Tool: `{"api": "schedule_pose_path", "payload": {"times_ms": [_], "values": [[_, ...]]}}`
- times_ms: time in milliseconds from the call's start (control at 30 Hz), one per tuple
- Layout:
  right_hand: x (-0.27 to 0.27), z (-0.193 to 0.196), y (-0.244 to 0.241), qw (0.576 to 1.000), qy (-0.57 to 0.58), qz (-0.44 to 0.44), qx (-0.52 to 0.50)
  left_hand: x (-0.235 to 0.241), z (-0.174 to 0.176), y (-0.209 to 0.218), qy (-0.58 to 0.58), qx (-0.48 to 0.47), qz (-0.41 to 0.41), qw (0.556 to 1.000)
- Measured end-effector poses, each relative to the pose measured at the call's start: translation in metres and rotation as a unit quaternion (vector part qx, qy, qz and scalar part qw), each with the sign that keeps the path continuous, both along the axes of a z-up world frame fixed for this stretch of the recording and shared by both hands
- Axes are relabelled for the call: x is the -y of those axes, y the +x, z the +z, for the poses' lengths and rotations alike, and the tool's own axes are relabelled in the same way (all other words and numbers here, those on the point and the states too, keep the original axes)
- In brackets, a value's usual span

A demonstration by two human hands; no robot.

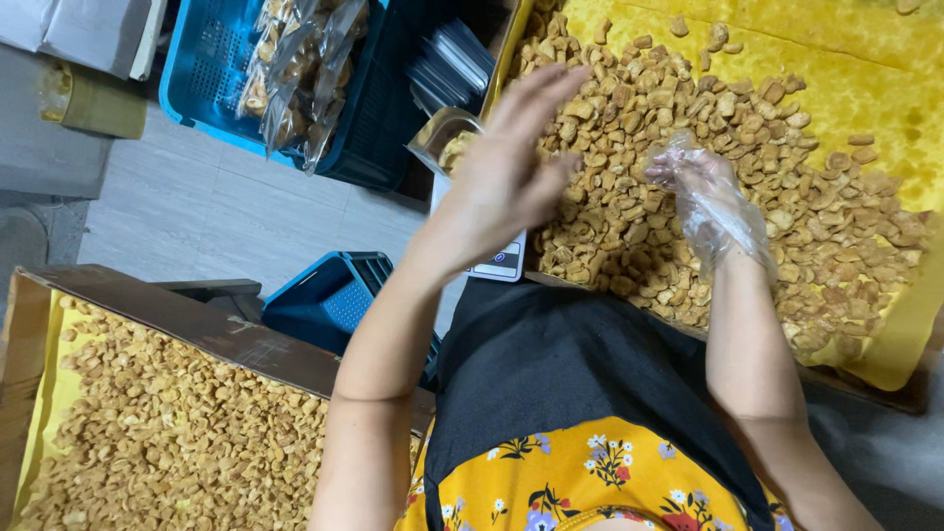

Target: The person fills small plastic bags with food pieces from a large tray, weighing each bag on a digital scale and then placing the filled bags into a blue crate.

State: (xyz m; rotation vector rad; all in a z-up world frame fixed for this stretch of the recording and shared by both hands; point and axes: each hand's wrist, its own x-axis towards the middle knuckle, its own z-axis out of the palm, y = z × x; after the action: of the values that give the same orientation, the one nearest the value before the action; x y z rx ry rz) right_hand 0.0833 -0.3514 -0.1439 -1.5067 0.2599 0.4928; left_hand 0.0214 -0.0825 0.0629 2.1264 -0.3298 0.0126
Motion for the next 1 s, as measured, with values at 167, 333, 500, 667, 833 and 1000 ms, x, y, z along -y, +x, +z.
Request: {"api": "schedule_pose_path", "payload": {"times_ms": [167, 333, 500, 667, 833, 1000], "values": [[0.001, 0.038, -0.009, 0.977, -0.207, 0.030, -0.037, -0.003, 0.000, 0.008, 0.077, 0.061, -0.032, 0.995], [0.014, 0.040, -0.007, 0.968, -0.219, -0.031, -0.114, -0.095, 0.012, -0.003, 0.117, 0.128, 0.024, 0.985], [0.015, 0.020, -0.021, 0.973, -0.175, -0.006, -0.151, -0.126, 0.000, -0.002, 0.224, 0.027, 0.017, 0.974], [-0.028, -0.033, -0.022, 0.944, -0.272, 0.141, -0.125, -0.152, -0.041, 0.000, 0.118, -0.002, 0.026, 0.993], [-0.037, -0.041, -0.019, 0.932, -0.340, 0.123, -0.003, -0.197, -0.099, -0.019, -0.292, 0.074, 0.240, 0.923], [-0.066, -0.033, -0.032, 0.959, -0.174, 0.180, -0.132, -0.212, -0.144, -0.049, -0.341, -0.001, 0.318, 0.884]]}}
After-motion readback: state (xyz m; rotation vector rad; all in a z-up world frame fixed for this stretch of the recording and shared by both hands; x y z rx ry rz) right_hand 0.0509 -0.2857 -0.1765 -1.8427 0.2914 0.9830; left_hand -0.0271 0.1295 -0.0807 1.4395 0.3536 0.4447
